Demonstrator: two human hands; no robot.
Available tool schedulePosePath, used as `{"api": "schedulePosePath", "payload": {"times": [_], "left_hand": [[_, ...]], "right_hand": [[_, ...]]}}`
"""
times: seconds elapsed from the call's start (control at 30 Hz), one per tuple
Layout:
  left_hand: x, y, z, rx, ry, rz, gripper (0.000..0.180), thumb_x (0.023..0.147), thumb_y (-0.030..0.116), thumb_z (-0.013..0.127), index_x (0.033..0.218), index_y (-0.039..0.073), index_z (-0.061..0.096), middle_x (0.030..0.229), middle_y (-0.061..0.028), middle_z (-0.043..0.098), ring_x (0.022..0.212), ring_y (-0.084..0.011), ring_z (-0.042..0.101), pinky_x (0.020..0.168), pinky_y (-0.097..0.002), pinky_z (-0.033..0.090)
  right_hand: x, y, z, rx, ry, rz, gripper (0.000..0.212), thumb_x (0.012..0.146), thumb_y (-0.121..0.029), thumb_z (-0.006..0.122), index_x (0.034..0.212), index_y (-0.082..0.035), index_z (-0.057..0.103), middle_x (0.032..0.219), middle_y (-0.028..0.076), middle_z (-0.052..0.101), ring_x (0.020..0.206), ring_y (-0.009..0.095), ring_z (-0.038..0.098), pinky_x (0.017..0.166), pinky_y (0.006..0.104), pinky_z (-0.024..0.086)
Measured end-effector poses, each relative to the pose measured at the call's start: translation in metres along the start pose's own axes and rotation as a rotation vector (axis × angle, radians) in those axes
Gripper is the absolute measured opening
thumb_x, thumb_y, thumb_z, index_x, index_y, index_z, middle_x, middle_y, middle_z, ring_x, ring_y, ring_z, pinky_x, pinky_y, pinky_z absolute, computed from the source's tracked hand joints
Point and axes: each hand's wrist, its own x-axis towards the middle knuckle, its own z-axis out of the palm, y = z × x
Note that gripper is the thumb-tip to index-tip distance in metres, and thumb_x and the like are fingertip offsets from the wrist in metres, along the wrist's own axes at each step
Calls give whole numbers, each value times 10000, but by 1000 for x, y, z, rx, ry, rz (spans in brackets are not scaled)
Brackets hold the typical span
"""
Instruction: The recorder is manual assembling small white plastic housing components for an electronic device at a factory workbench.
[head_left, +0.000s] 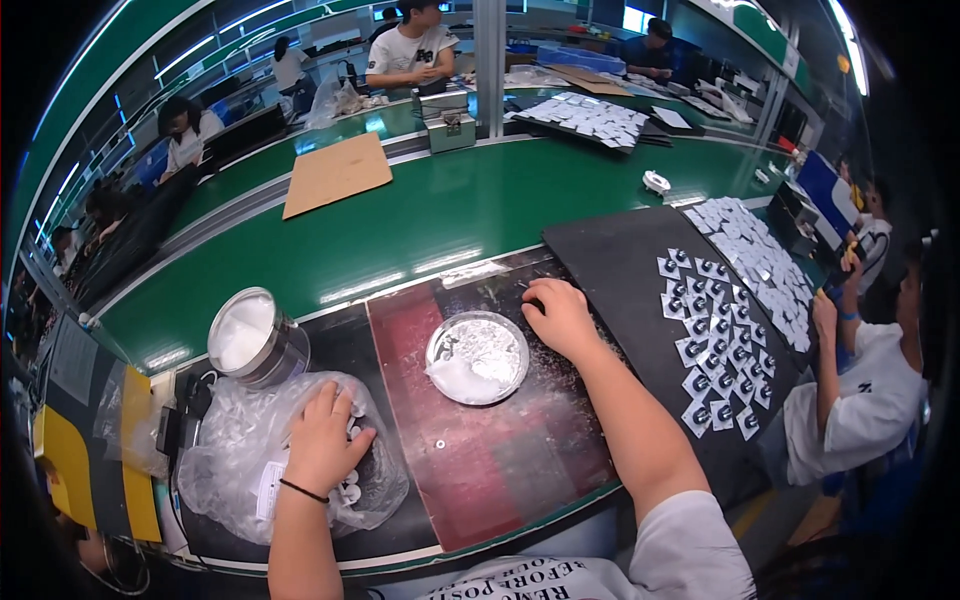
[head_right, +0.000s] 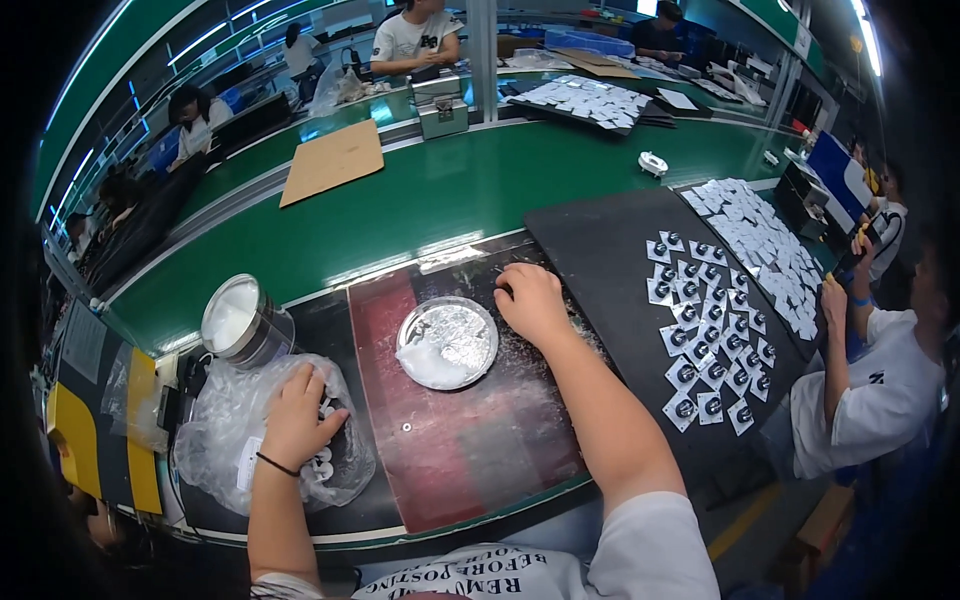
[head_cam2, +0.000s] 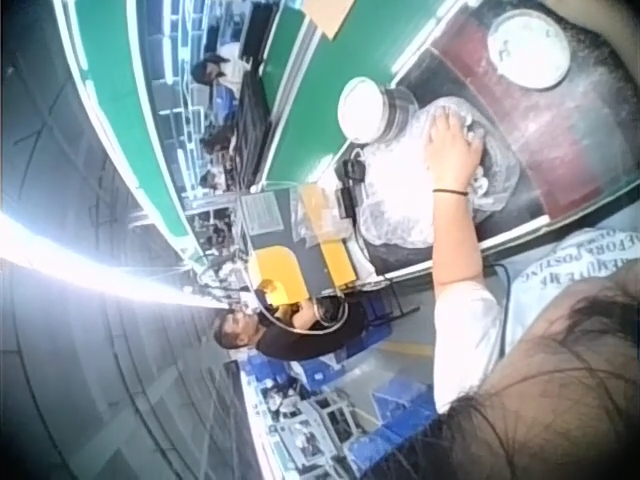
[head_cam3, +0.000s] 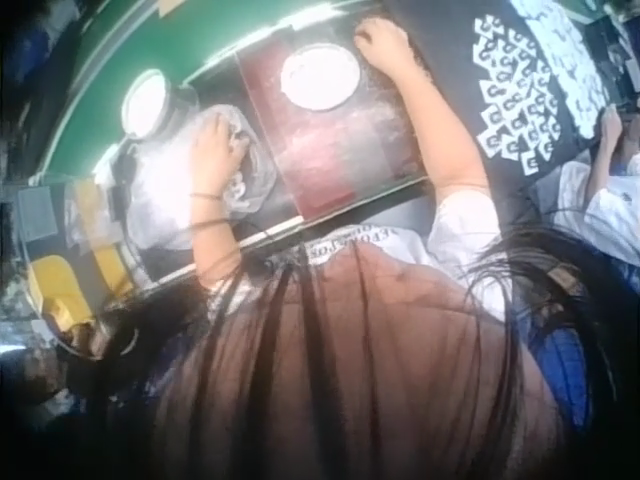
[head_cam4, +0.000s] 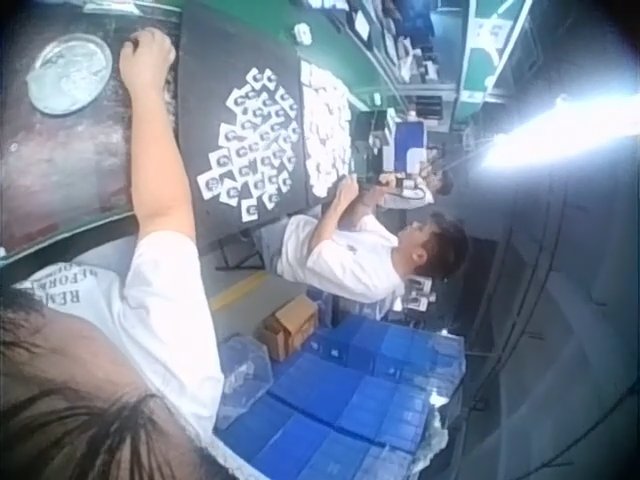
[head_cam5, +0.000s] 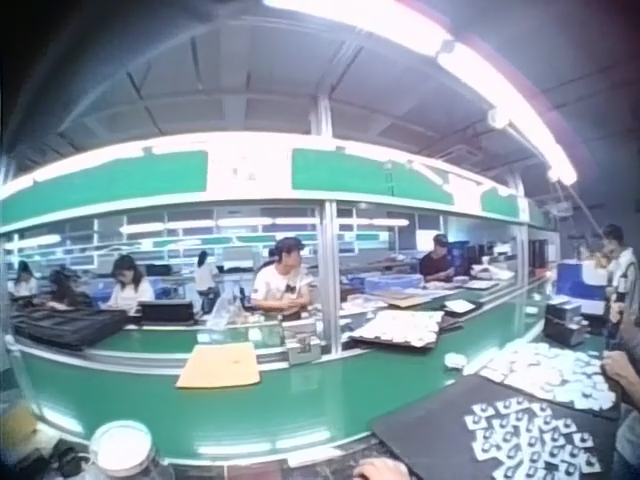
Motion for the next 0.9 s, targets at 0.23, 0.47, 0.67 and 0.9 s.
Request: {"api": "schedulePosePath", "payload": {"times": [0.23,0.47,0.67,0.9], "left_hand": [[6,-6,-6,-112,33,57,333,701,184,639,991,55,539,993,-110,524,909,-300,520,751,-386,433],[-10,-20,-20,-24,-65,-92,601,641,421,687,1114,92,515,1173,-113,471,1135,-305,412,873,-451,384],[-16,-11,-28,-67,-195,-105,781,567,485,721,1193,91,470,1175,-127,473,1137,-312,414,907,-452,375],[-12,-3,-23,-87,-218,-68,501,685,258,650,1137,100,502,1067,-85,529,1007,-280,489,819,-369,446]], "right_hand": [[3,1,0,57,55,-79,144,703,-147,599,797,-42,630,935,120,617,922,280,570,827,376,431],[5,-5,-1,123,7,-60,120,732,-116,598,810,-25,603,964,114,606,932,291,551,839,380,406],[4,-3,-3,130,-23,-27,121,741,-125,593,819,-33,596,970,97,602,952,280,538,858,380,387],[3,-15,-7,53,-31,-155,149,730,-122,605,856,-43,594,1017,103,585,997,281,514,896,381,353]]}}
